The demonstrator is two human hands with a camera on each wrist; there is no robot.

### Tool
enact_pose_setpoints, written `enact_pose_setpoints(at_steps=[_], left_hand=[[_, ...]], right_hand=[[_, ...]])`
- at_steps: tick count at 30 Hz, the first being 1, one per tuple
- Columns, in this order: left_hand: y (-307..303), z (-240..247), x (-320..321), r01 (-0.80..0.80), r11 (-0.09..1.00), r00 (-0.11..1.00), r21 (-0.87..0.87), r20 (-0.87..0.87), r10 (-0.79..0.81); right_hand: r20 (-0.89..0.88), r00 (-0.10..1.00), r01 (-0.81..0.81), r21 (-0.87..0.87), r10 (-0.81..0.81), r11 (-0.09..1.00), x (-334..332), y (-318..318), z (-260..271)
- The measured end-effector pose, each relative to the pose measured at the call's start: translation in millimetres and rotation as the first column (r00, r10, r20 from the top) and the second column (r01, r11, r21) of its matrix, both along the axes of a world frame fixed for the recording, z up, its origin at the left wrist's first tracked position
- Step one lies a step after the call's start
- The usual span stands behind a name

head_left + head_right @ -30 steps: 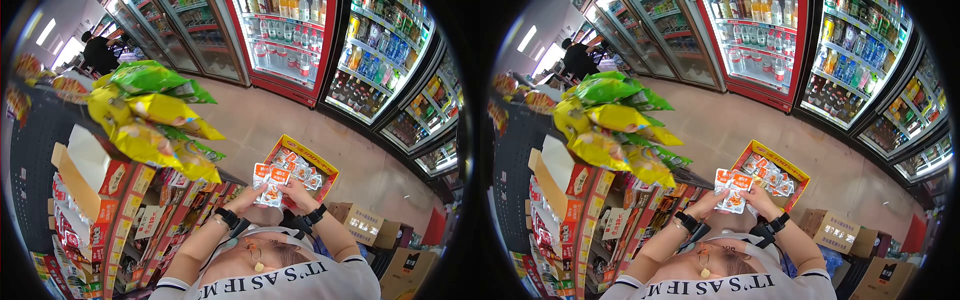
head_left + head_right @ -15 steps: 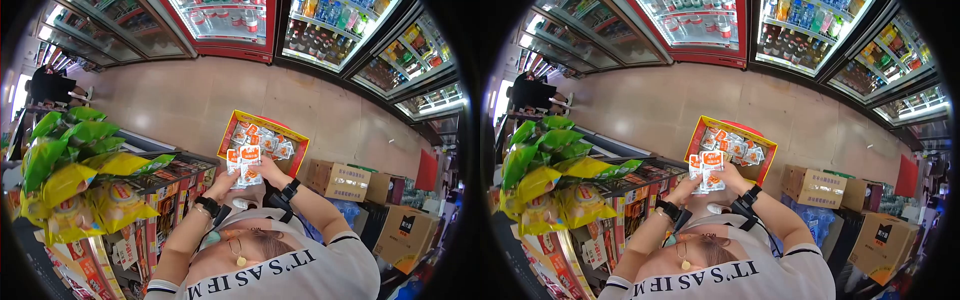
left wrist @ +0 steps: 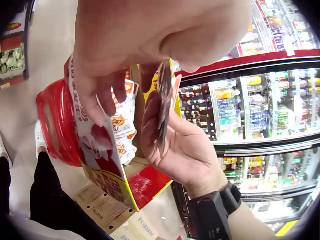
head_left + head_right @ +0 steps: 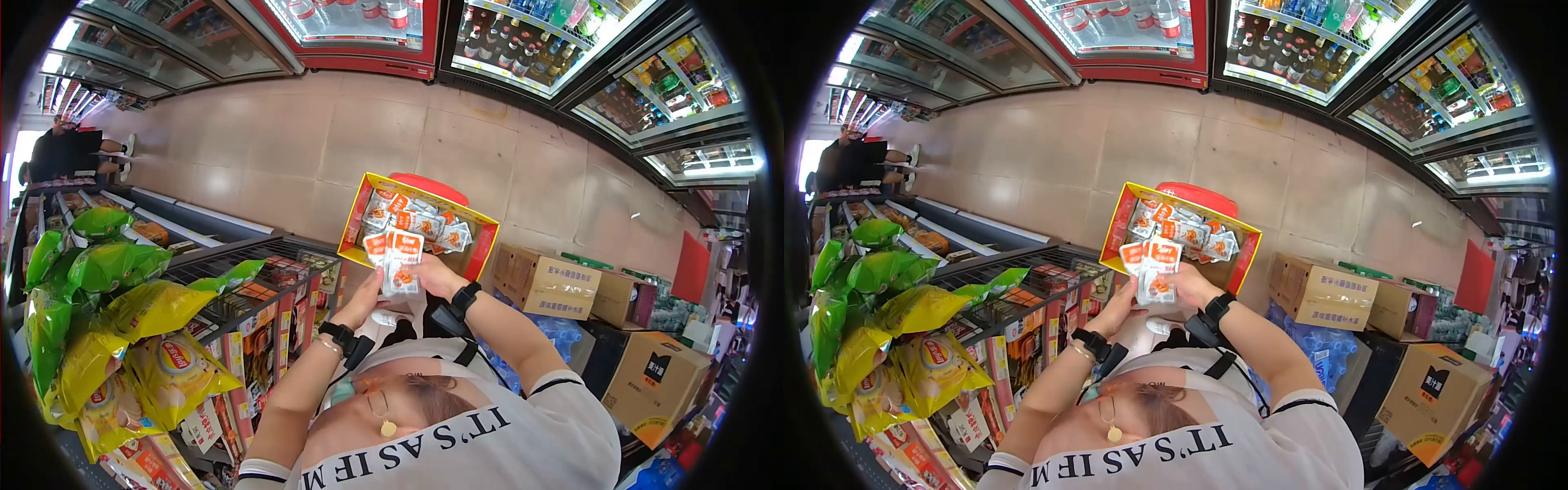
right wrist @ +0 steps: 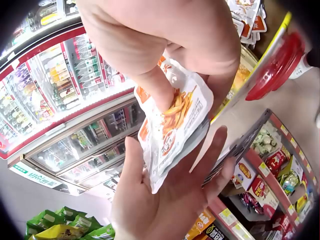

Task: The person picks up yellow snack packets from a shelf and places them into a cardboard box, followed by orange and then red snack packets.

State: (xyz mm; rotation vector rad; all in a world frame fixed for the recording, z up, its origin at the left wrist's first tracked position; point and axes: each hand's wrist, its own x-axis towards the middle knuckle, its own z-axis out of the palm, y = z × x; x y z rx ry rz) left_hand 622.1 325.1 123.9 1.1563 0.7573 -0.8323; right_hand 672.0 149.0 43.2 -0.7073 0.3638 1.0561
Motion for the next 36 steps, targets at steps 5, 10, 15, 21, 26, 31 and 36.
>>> enact_pose_setpoints(at_steps=[5,10,15,21,26,31,36], left_hand=[[7,-15,-14,0.115,0.986,0.992,0.117,0.04,-0.12],[28,-24,-38,0.074,0.98,0.997,0.185,-0.015,-0.073],[47,-25,-57,0.051,0.97,0.997,0.237,-0.065,-0.037],[57,-24,-76,-0.015,0.968,0.995,0.25,-0.09,0.039],[66,-26,-90,-0.071,0.961,0.992,0.267,-0.081,0.096],[71,-18,-97,-0.129,0.961,0.987,0.245,-0.061,0.149],[83,-6,-102,-0.207,0.945,0.977,0.253,0.012,0.211]], right_hand=[[-0.253,0.903,0.242,-0.366,-0.347,0.899,10,-28,-98],[0.436,0.683,0.15,-0.869,0.586,0.472,-20,-74,-270],[0.159,0.919,0.381,-0.593,-0.362,0.709,6,-59,-222],[-0.104,0.792,0.466,-0.534,-0.602,0.705,13,-58,-223],[-0.283,0.672,0.514,-0.487,-0.684,0.706,25,-57,-212],[-0.289,0.924,0.013,-0.629,-0.249,0.777,41,-60,-174],[-0.197,0.98,-0.127,-0.629,0.001,0.767,39,-52,-148]])
